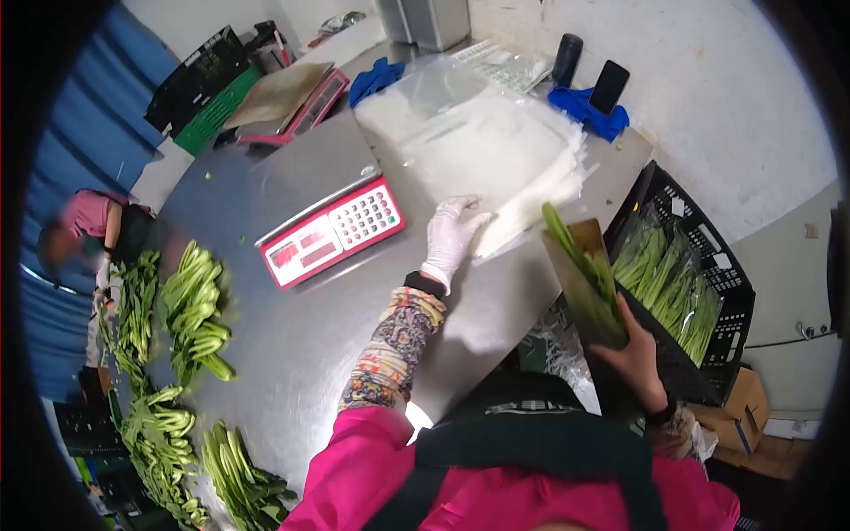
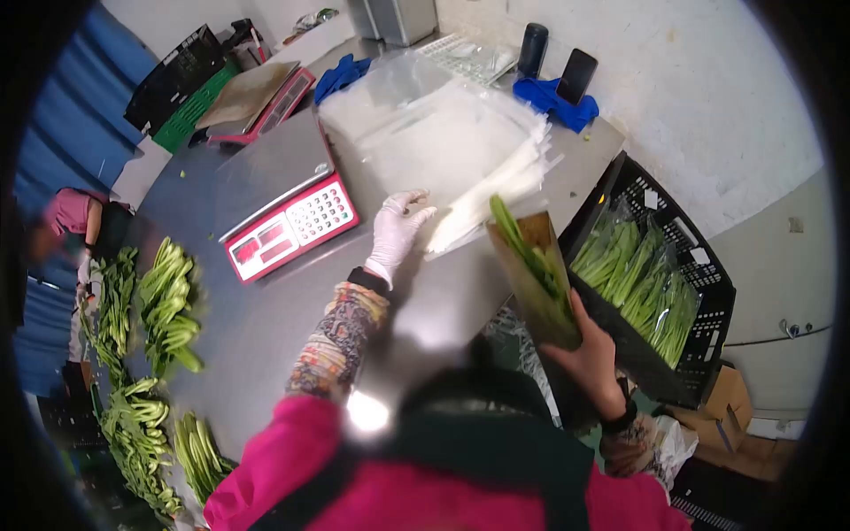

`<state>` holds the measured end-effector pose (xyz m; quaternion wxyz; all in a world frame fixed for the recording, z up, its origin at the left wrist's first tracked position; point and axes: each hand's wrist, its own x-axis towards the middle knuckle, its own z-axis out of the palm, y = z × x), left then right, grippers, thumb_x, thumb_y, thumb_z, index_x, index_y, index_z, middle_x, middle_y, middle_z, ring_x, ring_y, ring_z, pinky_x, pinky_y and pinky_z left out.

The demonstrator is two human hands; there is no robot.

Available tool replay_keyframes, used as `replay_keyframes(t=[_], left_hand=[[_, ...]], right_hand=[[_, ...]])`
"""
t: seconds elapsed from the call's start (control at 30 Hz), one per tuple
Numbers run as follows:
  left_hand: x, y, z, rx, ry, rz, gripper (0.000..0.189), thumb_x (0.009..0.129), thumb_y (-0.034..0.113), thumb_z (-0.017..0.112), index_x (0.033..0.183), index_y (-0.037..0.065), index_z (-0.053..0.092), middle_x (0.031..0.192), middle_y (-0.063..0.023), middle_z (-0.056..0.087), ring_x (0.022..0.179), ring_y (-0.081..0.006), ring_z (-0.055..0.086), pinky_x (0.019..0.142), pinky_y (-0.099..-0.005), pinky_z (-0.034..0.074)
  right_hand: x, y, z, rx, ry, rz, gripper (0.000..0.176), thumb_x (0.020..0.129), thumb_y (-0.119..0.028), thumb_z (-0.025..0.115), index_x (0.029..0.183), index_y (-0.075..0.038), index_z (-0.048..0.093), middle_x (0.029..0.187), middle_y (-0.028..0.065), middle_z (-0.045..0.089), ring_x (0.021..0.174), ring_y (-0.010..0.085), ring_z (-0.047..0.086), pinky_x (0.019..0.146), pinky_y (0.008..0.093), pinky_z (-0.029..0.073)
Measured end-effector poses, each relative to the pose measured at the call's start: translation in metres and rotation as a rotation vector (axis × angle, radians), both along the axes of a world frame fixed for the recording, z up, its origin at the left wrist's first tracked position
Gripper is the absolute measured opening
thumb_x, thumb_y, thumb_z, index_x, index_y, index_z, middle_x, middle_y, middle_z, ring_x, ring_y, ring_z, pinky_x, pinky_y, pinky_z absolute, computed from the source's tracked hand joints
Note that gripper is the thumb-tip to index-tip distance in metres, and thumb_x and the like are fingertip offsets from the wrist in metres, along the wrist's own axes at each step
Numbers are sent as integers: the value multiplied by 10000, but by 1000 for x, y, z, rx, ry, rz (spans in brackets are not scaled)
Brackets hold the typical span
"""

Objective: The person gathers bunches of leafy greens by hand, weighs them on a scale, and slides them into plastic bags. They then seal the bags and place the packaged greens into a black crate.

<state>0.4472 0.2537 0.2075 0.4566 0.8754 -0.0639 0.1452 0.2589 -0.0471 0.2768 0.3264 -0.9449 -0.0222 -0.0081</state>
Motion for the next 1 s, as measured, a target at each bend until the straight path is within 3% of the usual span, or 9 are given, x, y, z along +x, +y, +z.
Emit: replay_keyframes(t=[0.3,0.33,0.47,0.57,0.7,0.83,0.87,0.9,1.0], left_hand=[[87,-12,-47,233,324,31,168,777,223,677,886,100,710,872,-105,677,826,-265,645,775,-342,496],[90,-6,-44,-86,313,16,199,779,222,700,916,78,711,884,-130,682,800,-233,658,751,-310,498],[86,10,-44,-296,343,-96,169,803,200,681,916,80,714,880,-128,686,781,-214,657,736,-294,497],[76,-7,-8,222,572,38,135,818,197,649,893,105,715,875,-96,678,810,-230,642,754,-296,492],[46,-31,27,98,76,-28,147,805,223,648,853,90,687,881,-86,654,845,-248,620,751,-330,492],[-11,-68,58,429,-380,-355,130,787,140,621,902,81,641,922,-84,626,848,-260,593,733,-364,483],[-30,-83,75,467,-258,-673,235,743,125,585,971,76,605,991,-85,581,898,-261,566,759,-364,474],[-57,-101,72,559,-252,-772,286,719,124,561,998,67,591,983,-79,552,896,-245,552,774,-353,467],[-105,-124,81,276,-355,-935,266,728,136,572,980,58,602,951,-63,580,861,-208,559,750,-335,470]], right_hand=[[13,-33,4,27,39,24,915,584,-248,812,1376,-63,392,1024,187,633,912,297,647,779,343,507],[18,-33,4,42,29,40,915,585,-249,811,1375,-60,391,1014,187,633,904,299,647,776,343,507],[40,-27,-3,43,48,87,900,600,-254,801,1381,-83,389,985,178,636,886,303,643,761,341,508],[68,-20,-8,18,17,149,890,616,-271,793,1384,-88,383,986,170,638,878,306,639,748,348,507],[97,1,-18,-26,15,172,900,612,-277,805,1382,-73,385,951,204,634,842,325,643,721,365,501],[135,33,-28,-61,34,181,855,664,-280,763,1393,-77,364,950,208,632,824,337,637,707,372,496],[143,40,-31,-126,54,204,861,684,-285,749,1410,-99,323,961,166,631,805,333,624,665,410,491],[154,37,-60,184,-261,340,861,714,-295,733,1424,-92,291,1011,191,621,849,354,620,699,403,495],[159,68,-33,279,-178,333,793,763,-267,717,1408,-47,310,1102,237,588,903,391,607,756,390,496]])
